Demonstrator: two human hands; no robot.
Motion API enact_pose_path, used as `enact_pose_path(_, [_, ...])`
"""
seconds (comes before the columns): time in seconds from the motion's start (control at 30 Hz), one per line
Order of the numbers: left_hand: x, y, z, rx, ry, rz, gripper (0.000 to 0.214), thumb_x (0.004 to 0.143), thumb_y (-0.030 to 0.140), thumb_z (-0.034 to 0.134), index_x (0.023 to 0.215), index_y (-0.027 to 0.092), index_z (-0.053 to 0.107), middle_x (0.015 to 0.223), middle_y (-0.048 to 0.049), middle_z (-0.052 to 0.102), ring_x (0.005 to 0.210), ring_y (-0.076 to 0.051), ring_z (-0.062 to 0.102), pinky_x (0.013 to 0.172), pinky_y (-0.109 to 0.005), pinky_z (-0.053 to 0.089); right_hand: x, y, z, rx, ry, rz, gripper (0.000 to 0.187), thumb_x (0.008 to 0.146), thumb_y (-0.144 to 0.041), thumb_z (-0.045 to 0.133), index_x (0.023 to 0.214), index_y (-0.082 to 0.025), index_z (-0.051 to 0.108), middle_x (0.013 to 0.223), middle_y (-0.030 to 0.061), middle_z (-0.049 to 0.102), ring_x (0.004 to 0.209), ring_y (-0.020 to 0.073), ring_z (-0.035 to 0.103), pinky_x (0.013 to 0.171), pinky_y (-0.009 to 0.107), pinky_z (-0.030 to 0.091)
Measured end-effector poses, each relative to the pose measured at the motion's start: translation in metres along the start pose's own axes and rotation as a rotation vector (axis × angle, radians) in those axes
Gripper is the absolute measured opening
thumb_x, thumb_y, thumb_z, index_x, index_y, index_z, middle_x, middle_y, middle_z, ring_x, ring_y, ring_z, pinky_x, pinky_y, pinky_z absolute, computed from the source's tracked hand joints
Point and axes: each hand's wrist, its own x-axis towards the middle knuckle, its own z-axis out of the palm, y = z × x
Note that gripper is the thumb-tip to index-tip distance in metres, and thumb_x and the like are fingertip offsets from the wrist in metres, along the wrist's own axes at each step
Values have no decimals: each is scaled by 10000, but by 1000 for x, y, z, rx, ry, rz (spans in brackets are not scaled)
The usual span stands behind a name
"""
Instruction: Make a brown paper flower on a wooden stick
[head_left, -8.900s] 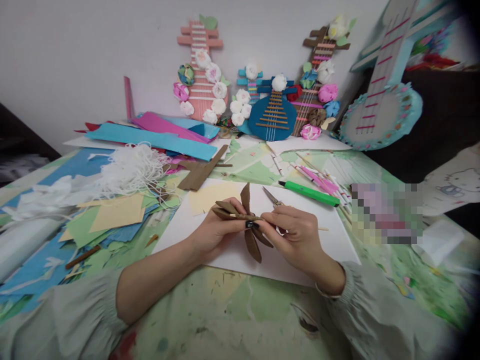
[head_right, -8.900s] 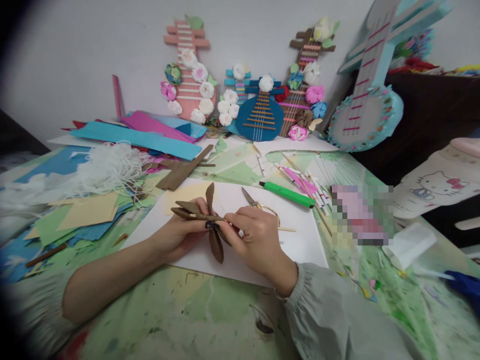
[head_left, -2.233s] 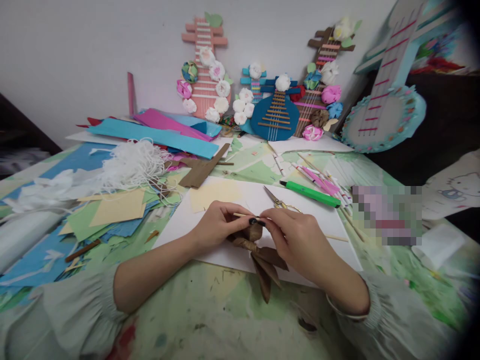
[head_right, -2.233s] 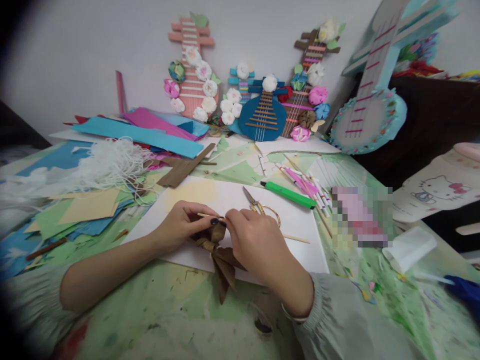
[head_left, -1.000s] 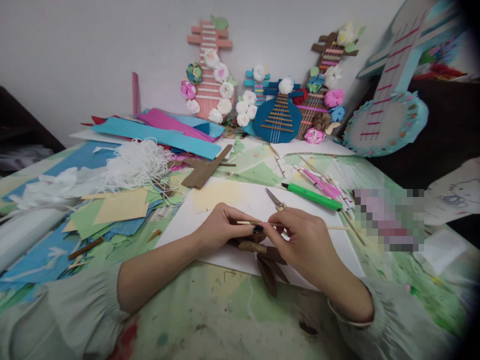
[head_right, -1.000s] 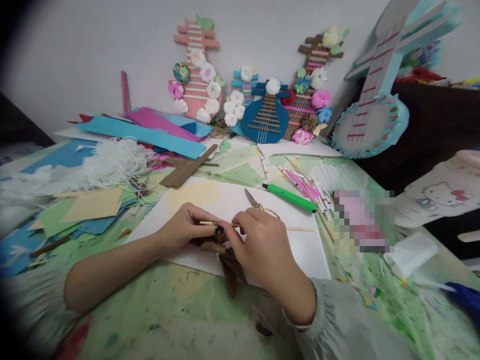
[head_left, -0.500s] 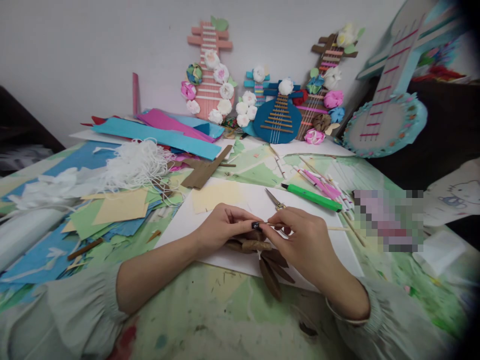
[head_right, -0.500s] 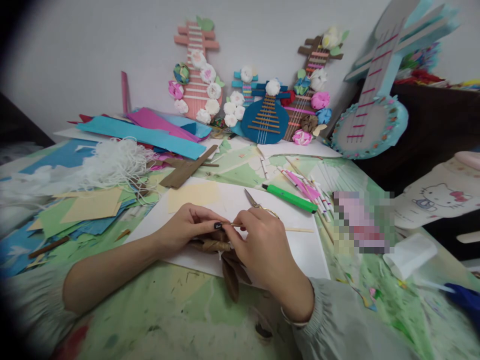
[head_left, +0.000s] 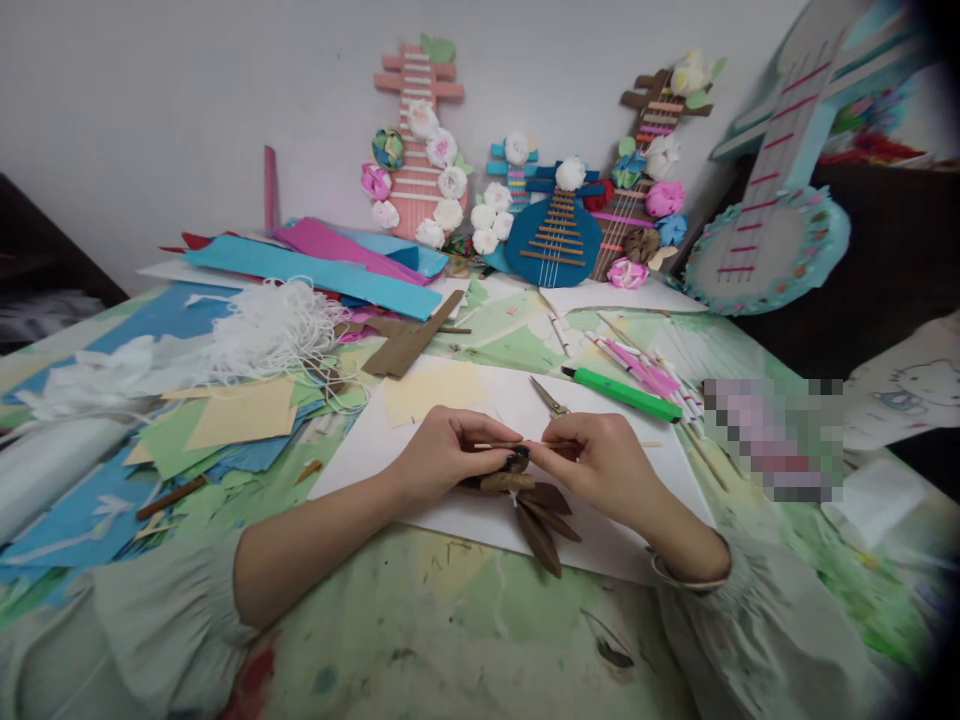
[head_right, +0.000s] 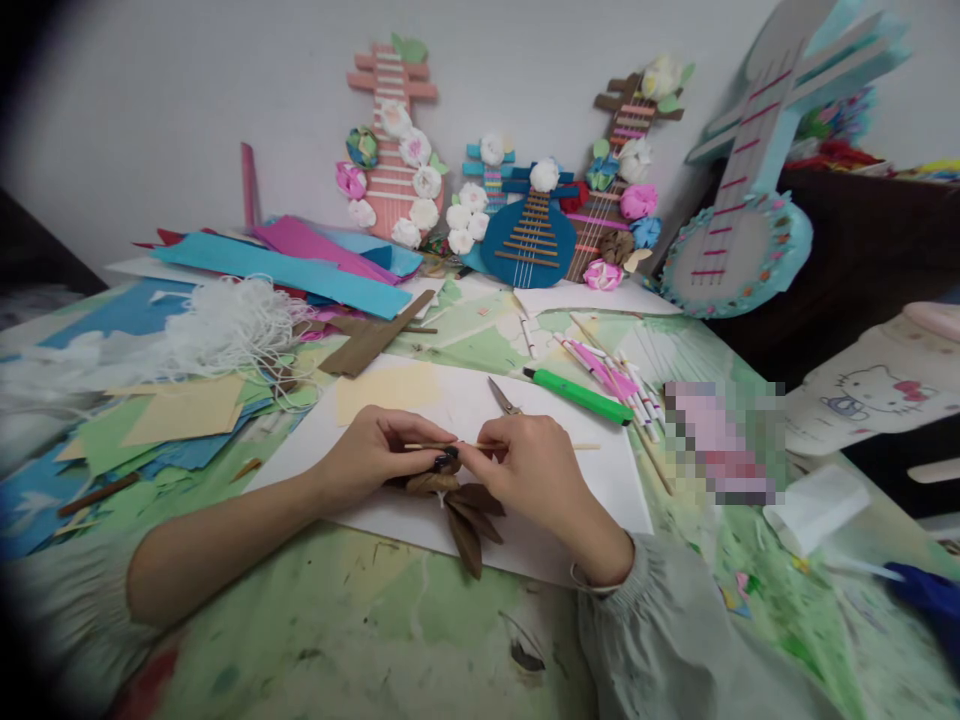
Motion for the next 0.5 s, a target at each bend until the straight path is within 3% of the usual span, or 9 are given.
enact_pose_path(0.33, [0,0,-1,1,-14,-8,202,699,232,693,874,139,734,831,-70,739,733,-162,691,634,-202,544,0,3,1,114,39,11,246,758,-390,625,650,-174,670,621,19,628,573,119,512,535,240,322])
enact_pose_path(0.5, [0,1,-1,58,12,21,214,709,256,683,877,131,726,857,-81,737,781,-189,695,680,-239,558,2,4,1,82,11,-68,237,827,-322,537,701,-174,672,659,23,631,616,123,527,571,243,349])
